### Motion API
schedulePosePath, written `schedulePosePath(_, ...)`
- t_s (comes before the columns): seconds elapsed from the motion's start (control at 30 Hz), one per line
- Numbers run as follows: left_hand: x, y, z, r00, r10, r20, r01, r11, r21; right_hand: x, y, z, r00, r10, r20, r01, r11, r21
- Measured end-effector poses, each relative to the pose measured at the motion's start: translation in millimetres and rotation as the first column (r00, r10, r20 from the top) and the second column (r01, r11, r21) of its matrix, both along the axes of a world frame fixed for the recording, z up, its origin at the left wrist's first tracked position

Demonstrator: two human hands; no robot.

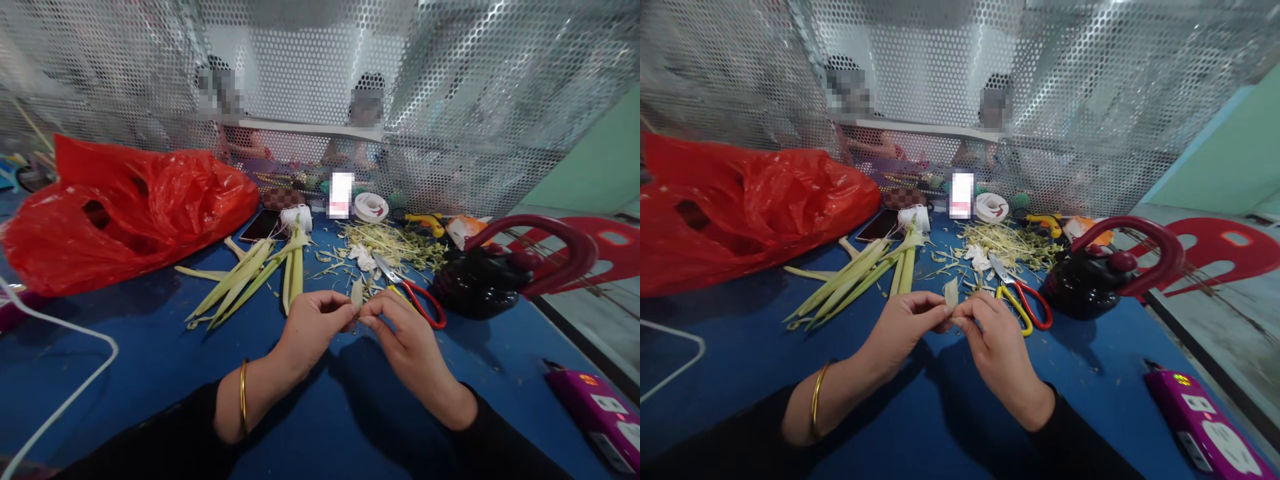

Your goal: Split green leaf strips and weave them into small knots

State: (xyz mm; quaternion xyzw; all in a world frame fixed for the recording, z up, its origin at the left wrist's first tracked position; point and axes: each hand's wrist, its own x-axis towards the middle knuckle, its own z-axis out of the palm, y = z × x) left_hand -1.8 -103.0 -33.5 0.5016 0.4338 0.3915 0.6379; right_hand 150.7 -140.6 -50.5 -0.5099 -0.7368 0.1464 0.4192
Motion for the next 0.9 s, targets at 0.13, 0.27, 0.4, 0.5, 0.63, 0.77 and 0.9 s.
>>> schedulePosePath(0.13, 0.6, -0.6, -1.1, 1.0, 0.007, -0.025, -0.006, 0.999, 0.034, -0.8, -0.7, -1.6, 0.999, 0.013, -0.034, -0.014, 1.0, -0.019)
schedulePosePath(0.27, 0.5, -0.2, -1.7, 1.0, 0.025, -0.007, -0.025, 1.0, -0.018, -2.4, -1.3, -3.7, 0.997, -0.001, -0.074, -0.002, 0.999, -0.033)
schedulePosePath(0.4, -0.5, 0.7, -1.7, 0.999, 0.037, 0.029, -0.035, 0.997, -0.069, -4.5, -2.2, -4.7, 0.992, -0.015, -0.122, 0.01, 0.999, -0.038)
schedulePosePath(0.5, -0.7, 1.0, -2.0, 0.998, 0.038, 0.047, -0.033, 0.995, -0.09, -6.0, -2.9, -4.2, 0.991, -0.016, -0.132, 0.014, 1.0, -0.011)
schedulePosePath(0.63, -0.2, 1.0, -2.7, 0.997, 0.034, 0.068, -0.026, 0.993, -0.119, -7.6, -3.5, -3.5, 0.992, -0.018, -0.121, 0.019, 1.0, 0.009)
schedulePosePath(0.77, -0.3, 0.9, -2.5, 0.997, 0.029, 0.076, -0.02, 0.992, -0.121, -8.3, -3.8, -5.0, 0.991, -0.038, -0.126, 0.038, 0.999, -0.001)
schedulePosePath(0.9, -0.7, 0.5, -2.1, 0.997, 0.02, 0.071, -0.012, 0.993, -0.116, -8.1, -3.0, -8.5, 0.971, -0.13, -0.201, 0.123, 0.991, -0.048)
